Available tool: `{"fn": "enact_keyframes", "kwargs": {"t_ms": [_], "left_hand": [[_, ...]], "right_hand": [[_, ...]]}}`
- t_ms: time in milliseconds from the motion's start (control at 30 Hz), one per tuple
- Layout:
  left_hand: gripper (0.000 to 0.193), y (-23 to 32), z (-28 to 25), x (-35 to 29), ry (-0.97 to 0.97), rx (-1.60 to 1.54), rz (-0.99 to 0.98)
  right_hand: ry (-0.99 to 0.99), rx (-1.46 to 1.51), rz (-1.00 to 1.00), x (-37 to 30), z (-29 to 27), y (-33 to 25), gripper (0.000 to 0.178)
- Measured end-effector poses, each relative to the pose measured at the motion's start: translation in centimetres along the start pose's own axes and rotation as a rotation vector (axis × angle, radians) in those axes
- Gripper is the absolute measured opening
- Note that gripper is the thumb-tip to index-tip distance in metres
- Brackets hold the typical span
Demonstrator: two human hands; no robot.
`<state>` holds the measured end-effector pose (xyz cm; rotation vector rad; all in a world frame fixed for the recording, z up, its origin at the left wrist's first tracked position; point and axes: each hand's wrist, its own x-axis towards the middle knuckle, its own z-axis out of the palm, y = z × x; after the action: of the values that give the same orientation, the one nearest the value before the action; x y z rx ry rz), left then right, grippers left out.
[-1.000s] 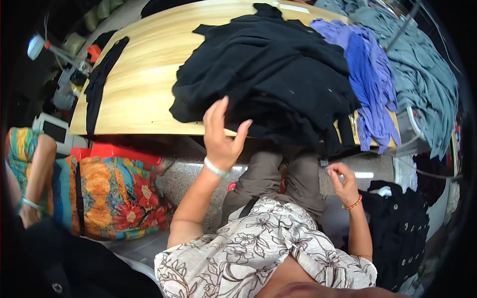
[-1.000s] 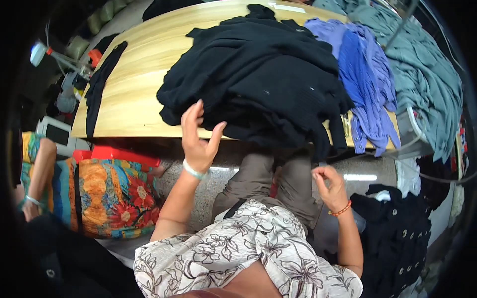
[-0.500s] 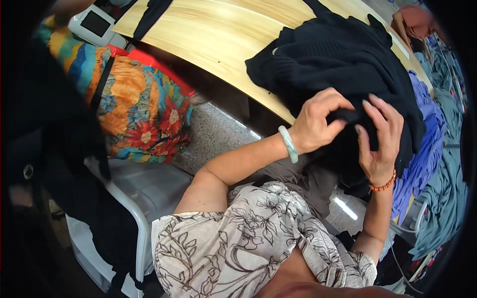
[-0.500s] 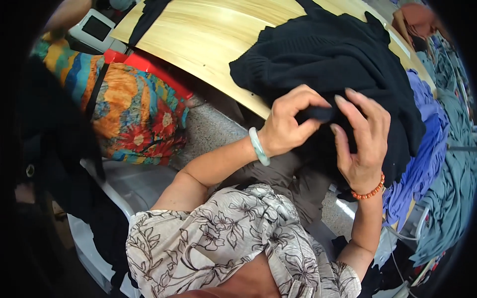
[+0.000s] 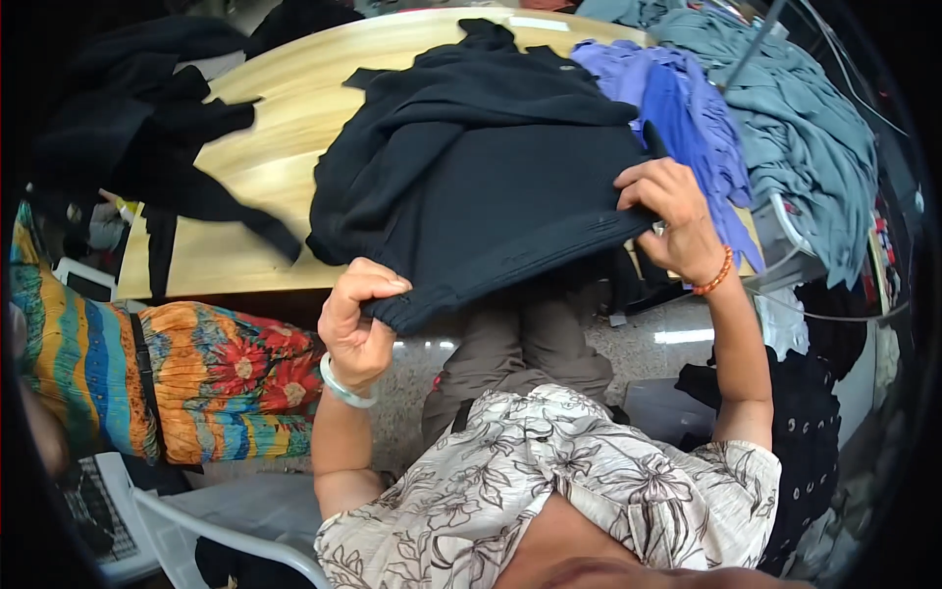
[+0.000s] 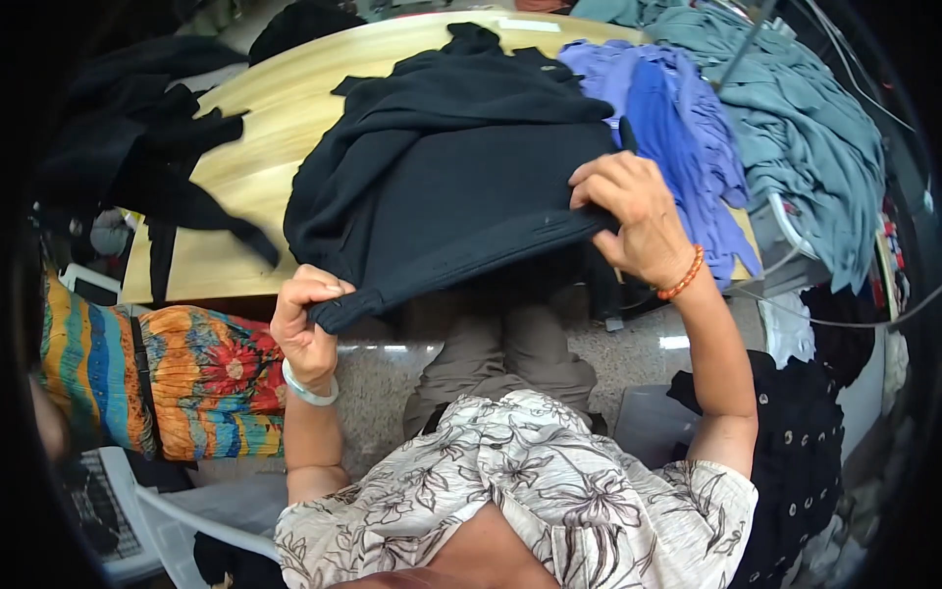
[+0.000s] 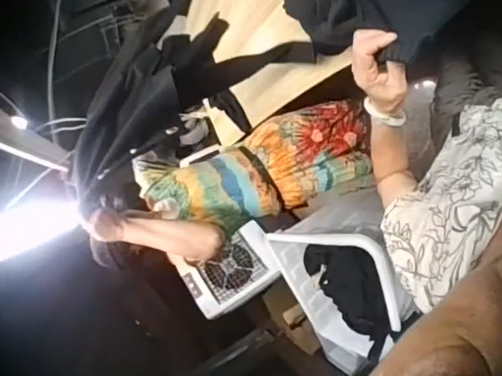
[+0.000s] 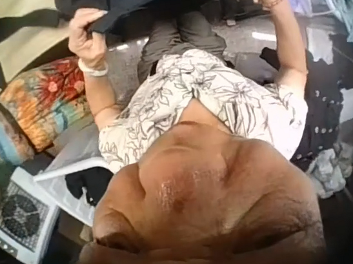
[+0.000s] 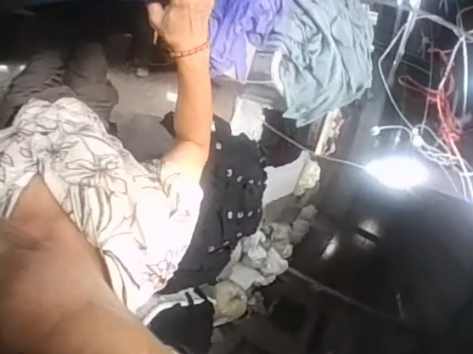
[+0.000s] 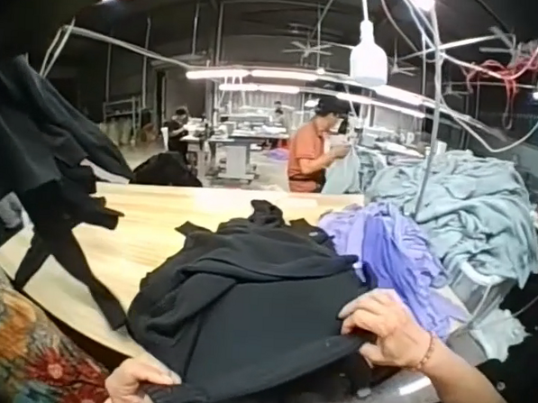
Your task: Trimming loose threads from black garments with gold eyelets using scissors and inspecting the finish.
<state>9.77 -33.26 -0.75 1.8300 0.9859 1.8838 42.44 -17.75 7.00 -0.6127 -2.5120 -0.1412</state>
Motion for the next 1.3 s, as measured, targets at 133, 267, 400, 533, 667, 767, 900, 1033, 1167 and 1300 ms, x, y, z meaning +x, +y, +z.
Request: {"fn": "enact_keyframes", "kwargs": {"t_ms": [133, 267, 400, 533, 667, 767, 900, 1033, 1167, 1300], "left_hand": [[0.012, 1.8, 0.6, 2.1, 0.001, -0.062, 0.061], [0.016, 4.2, 0.0, 2.0, 0.109, -0.220, 0.049], [0.013, 5.1, -1.2, 0.6, 0.181, -0.031, -0.006], [0.005, 1.7, -3.0, 0.1, 0.379, 0.126, -0.269], [0.009, -1.6, -4.6, 0.2, 0.304, 0.173, -0.442], [0.009, -2.0, -5.2, 1.5, 0.224, 0.225, -0.458], [0.015, -4.8, -5.6, 4.8, 0.287, 0.341, -0.309], [0.035, -8.0, -6.1, 8.4, 0.013, 0.483, -0.389], [0.051, -10.4, -7.3, 9.6, -0.260, 0.447, -0.555], [0.048, -10.1, -7.9, 11.6, -0.221, -0.080, -0.817]], "right_hand": [[-0.023, 0.183, 0.173, -2.8, -2.3, -0.7, 0.021], [-0.021, 0.348, 0.159, -3.8, -5.8, -2.6, 0.021], [-0.102, 0.152, 0.065, -4.1, -4.1, -2.3, 0.027], [-0.127, 0.124, 0.117, -4.1, -1.7, 1.0, 0.019], [0.090, 0.211, 0.137, -3.4, -1.2, 2.7, 0.013], [0.154, 0.313, 0.214, -2.1, -1.0, 2.6, 0.012], [0.193, 0.281, 0.277, -0.2, 1.3, 3.6, 0.021], [-0.008, 0.218, 0.226, 1.7, 3.2, 4.8, 0.041], [-0.263, 0.404, 0.488, 3.8, 1.5, 5.6, 0.043], [-0.180, 0.352, 0.432, 4.7, 1.4, 5.7, 0.029]]}}
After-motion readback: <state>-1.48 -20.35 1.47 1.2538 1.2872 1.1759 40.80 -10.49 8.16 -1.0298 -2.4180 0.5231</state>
